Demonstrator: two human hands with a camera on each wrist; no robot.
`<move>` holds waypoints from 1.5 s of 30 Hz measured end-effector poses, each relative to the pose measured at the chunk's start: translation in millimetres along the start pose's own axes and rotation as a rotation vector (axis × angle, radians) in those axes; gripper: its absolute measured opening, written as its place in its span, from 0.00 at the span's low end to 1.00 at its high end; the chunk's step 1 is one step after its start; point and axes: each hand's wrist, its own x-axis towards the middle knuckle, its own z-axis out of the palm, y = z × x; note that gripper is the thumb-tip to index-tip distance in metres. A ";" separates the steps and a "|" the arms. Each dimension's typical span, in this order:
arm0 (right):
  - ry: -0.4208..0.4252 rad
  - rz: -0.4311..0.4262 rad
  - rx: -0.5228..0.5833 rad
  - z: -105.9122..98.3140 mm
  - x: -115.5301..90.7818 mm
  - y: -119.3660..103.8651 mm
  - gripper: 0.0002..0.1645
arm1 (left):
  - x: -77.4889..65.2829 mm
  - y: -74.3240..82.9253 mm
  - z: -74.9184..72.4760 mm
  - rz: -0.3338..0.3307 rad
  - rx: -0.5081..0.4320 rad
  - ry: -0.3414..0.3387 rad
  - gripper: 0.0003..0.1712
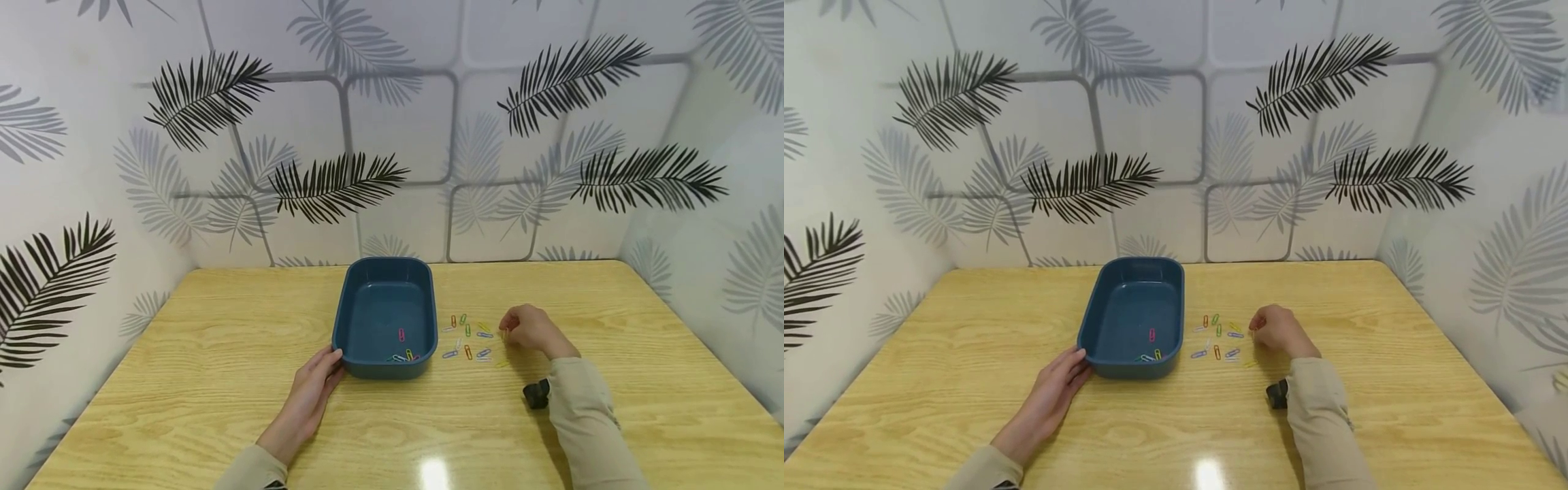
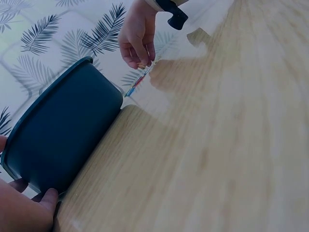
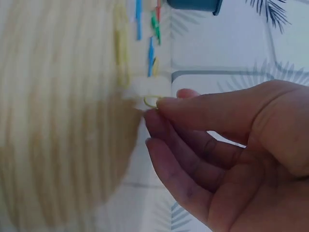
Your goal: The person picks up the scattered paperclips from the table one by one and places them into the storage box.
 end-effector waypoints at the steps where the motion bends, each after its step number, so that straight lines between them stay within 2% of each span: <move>1: 0.004 -0.008 0.013 0.1 -0.1 -1.0 0.07 | -0.1 0.2 0.1 0.002 -0.001 0.000 0.32; 10: -0.010 -0.022 0.159 1.4 0.4 -9.6 0.07 | -0.2 0.5 0.3 0.003 0.002 -0.004 0.32; 16: -0.004 -0.058 0.122 2.4 0.4 -14.5 0.10 | 0.5 0.0 -0.1 0.012 -0.007 -0.008 0.32; 31: 0.008 -0.082 0.055 5.9 3.0 -23.1 0.12 | 1.2 -0.7 -0.4 -0.001 -0.009 0.003 0.32; 38: 0.008 -0.105 0.072 5.4 2.8 -30.6 0.09 | 1.2 -1.4 -1.5 0.009 -0.001 -0.001 0.32; 45: 0.006 -0.131 0.083 6.2 1.0 -41.7 0.11 | 0.6 -1.1 -1.4 0.008 0.004 -0.002 0.31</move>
